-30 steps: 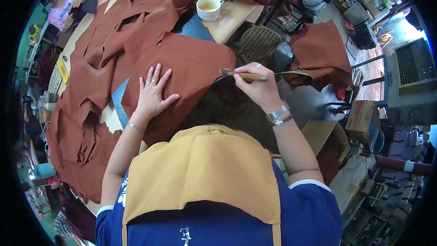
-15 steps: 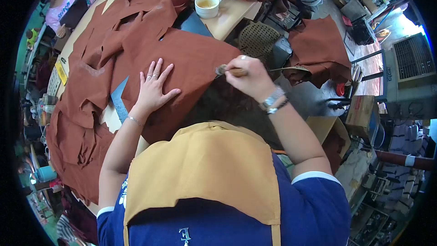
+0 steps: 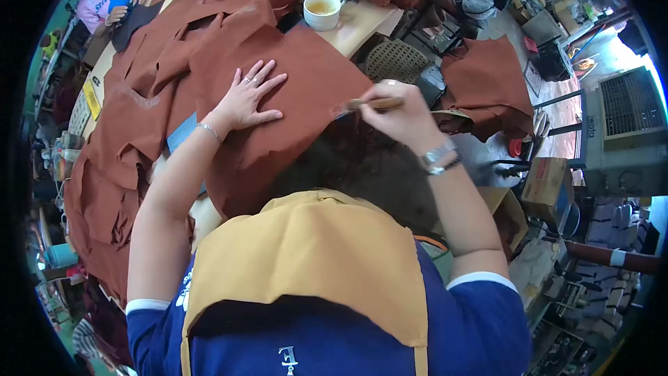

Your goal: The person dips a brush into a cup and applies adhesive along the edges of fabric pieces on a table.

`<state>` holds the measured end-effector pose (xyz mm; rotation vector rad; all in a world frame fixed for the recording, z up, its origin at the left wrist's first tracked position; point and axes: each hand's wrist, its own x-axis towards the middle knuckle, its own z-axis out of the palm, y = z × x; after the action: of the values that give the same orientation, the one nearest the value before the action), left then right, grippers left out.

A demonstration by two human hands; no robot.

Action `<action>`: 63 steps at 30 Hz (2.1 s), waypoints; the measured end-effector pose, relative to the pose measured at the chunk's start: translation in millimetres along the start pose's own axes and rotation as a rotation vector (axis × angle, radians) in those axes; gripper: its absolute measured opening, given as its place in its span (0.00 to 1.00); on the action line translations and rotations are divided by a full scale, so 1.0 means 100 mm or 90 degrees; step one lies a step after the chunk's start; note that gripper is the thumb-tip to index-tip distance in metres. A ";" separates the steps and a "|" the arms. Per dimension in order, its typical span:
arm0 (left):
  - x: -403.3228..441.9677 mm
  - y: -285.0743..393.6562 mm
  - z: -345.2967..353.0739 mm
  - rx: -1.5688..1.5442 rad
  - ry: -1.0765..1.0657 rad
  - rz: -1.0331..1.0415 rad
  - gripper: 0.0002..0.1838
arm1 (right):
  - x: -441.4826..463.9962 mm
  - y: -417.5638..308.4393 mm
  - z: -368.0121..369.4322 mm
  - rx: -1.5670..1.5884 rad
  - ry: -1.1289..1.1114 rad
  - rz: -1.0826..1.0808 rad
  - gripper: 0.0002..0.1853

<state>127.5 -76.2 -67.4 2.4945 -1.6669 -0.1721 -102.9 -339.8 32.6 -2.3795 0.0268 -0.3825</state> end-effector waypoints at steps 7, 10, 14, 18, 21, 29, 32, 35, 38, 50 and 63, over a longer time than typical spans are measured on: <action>0.32 -0.12 -0.04 0.019 0.001 0.075 0.49 | -0.01 0.10 -0.16 -0.030 -0.046 0.031 0.06; 0.49 -0.14 -0.03 0.051 -0.010 0.110 0.49 | 0.06 -0.04 0.05 0.071 0.013 -0.007 0.07; 0.64 -0.17 -0.02 0.073 0.003 0.164 0.48 | 0.00 0.11 0.07 0.040 -0.062 0.051 0.06; 0.80 -0.19 -0.02 0.117 0.021 0.213 0.48 | 0.00 -0.02 -0.09 -0.011 -0.041 0.037 0.05; 0.77 -0.17 -0.01 0.135 0.090 0.200 0.44 | 0.02 -0.06 0.28 0.082 -0.056 0.001 0.06; -0.84 0.32 0.03 0.029 0.081 -0.184 0.41 | -0.06 -0.02 0.08 0.000 -0.078 0.037 0.06; -0.87 0.23 0.11 0.008 0.081 -0.207 0.42 | -0.08 -0.03 0.04 -0.035 -0.032 0.014 0.06; -0.77 0.20 0.06 -0.024 0.066 -0.198 0.43 | -0.02 -0.26 0.31 0.055 0.017 -0.029 0.06; -0.75 0.13 0.09 -0.017 0.088 -0.183 0.43 | -0.07 -0.14 0.45 0.065 -0.010 -0.082 0.04; -0.68 0.05 0.13 -0.004 0.120 -0.169 0.44 | -0.05 -0.30 0.44 0.020 -0.068 -0.081 0.06; -0.70 0.06 0.17 0.011 0.149 -0.161 0.44 | 0.08 -0.64 0.57 0.020 -0.140 -0.080 0.05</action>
<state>92.5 -14.3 -81.5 2.6130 -1.2695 0.1068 -84.9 -255.8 37.5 -2.3856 -0.2291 -0.1762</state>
